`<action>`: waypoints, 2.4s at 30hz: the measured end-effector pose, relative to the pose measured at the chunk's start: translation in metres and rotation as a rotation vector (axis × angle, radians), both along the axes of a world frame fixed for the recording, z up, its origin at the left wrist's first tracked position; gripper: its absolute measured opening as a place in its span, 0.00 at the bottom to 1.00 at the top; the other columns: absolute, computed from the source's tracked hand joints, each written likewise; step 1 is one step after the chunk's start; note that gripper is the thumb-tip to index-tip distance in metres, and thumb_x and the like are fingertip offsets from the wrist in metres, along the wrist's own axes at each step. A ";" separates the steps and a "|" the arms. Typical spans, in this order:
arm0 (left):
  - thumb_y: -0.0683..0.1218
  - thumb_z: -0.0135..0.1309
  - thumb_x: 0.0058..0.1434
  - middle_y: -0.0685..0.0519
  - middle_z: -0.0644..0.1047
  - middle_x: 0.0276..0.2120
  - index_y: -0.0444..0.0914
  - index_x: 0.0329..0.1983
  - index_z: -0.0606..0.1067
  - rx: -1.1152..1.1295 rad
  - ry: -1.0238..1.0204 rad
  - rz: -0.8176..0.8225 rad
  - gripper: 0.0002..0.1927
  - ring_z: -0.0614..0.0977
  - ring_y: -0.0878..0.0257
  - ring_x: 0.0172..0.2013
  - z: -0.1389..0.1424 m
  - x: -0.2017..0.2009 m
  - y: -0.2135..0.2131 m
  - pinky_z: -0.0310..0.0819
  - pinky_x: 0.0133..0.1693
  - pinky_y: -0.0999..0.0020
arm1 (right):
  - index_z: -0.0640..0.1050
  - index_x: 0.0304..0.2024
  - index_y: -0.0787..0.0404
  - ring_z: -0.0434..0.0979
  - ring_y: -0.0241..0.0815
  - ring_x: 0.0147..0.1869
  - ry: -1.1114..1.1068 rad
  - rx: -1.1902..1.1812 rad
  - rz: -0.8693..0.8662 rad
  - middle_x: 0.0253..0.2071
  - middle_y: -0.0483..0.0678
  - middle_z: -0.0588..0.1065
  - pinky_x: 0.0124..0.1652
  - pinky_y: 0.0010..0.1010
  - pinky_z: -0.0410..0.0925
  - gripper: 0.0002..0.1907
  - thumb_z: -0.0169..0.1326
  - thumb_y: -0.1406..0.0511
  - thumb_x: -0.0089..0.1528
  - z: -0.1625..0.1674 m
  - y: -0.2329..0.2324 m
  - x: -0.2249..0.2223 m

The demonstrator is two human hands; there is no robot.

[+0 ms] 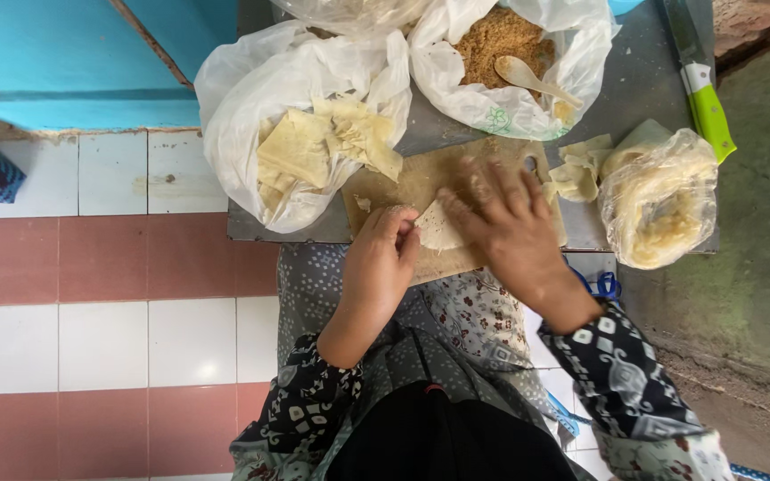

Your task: The person sits at a low table and folds thin dough wrappers one at a time, placing a scoop of brown filling from a plastic bag onto each wrapper and pressing the dough closed into stuffed pastries, setting finished pieces in a pile beside the cutting board.

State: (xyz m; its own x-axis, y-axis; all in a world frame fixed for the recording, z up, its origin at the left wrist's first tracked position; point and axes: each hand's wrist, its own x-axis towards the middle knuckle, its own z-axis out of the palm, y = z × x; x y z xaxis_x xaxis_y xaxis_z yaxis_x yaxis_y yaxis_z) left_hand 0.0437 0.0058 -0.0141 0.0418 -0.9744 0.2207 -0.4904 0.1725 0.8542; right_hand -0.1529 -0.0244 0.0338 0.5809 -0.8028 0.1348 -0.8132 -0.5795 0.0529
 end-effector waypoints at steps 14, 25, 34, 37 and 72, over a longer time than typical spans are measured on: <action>0.44 0.58 0.64 0.47 0.77 0.35 0.36 0.45 0.74 0.034 -0.128 -0.007 0.10 0.82 0.50 0.32 0.016 -0.005 -0.008 0.77 0.31 0.58 | 0.76 0.61 0.58 0.64 0.63 0.72 -0.115 -0.133 -0.058 0.69 0.60 0.67 0.66 0.58 0.58 0.24 0.56 0.68 0.61 0.014 -0.042 -0.039; 0.42 0.56 0.62 0.48 0.74 0.35 0.38 0.38 0.72 0.041 -0.253 -0.013 0.04 0.80 0.48 0.28 0.035 -0.019 -0.018 0.74 0.27 0.57 | 0.79 0.46 0.61 0.73 0.57 0.54 -0.270 -0.222 -0.501 0.48 0.54 0.76 0.49 0.50 0.65 0.12 0.62 0.61 0.63 -0.017 -0.137 -0.086; 0.41 0.54 0.62 0.48 0.74 0.34 0.38 0.40 0.72 0.042 -0.302 -0.002 0.05 0.80 0.48 0.29 0.036 -0.019 -0.021 0.74 0.26 0.56 | 0.77 0.41 0.61 0.79 0.59 0.45 -0.192 0.046 -0.569 0.38 0.55 0.79 0.47 0.52 0.68 0.06 0.57 0.65 0.64 -0.014 -0.153 -0.091; 0.43 0.56 0.62 0.48 0.75 0.35 0.38 0.39 0.72 0.008 -0.283 -0.002 0.05 0.80 0.48 0.30 0.037 -0.019 -0.020 0.75 0.27 0.56 | 0.78 0.42 0.64 0.80 0.61 0.38 -0.341 0.029 -0.562 0.32 0.57 0.79 0.40 0.51 0.71 0.05 0.55 0.69 0.65 -0.011 -0.149 -0.094; 0.36 0.58 0.65 0.49 0.78 0.38 0.35 0.50 0.73 0.078 0.235 -0.048 0.12 0.83 0.60 0.34 0.003 0.001 -0.019 0.79 0.34 0.68 | 0.78 0.46 0.71 0.80 0.43 0.43 -0.712 0.232 -0.315 0.42 0.53 0.79 0.42 0.29 0.71 0.06 0.56 0.74 0.67 0.016 0.015 -0.022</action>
State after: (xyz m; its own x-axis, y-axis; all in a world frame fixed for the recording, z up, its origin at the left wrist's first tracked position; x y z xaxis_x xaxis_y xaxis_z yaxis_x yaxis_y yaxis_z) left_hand 0.0449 -0.0132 -0.0113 0.0365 -0.9902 0.1346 -0.2694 0.1200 0.9555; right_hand -0.1748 -0.0090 0.0499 0.1606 -0.9671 0.1973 -0.7333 -0.2507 -0.6320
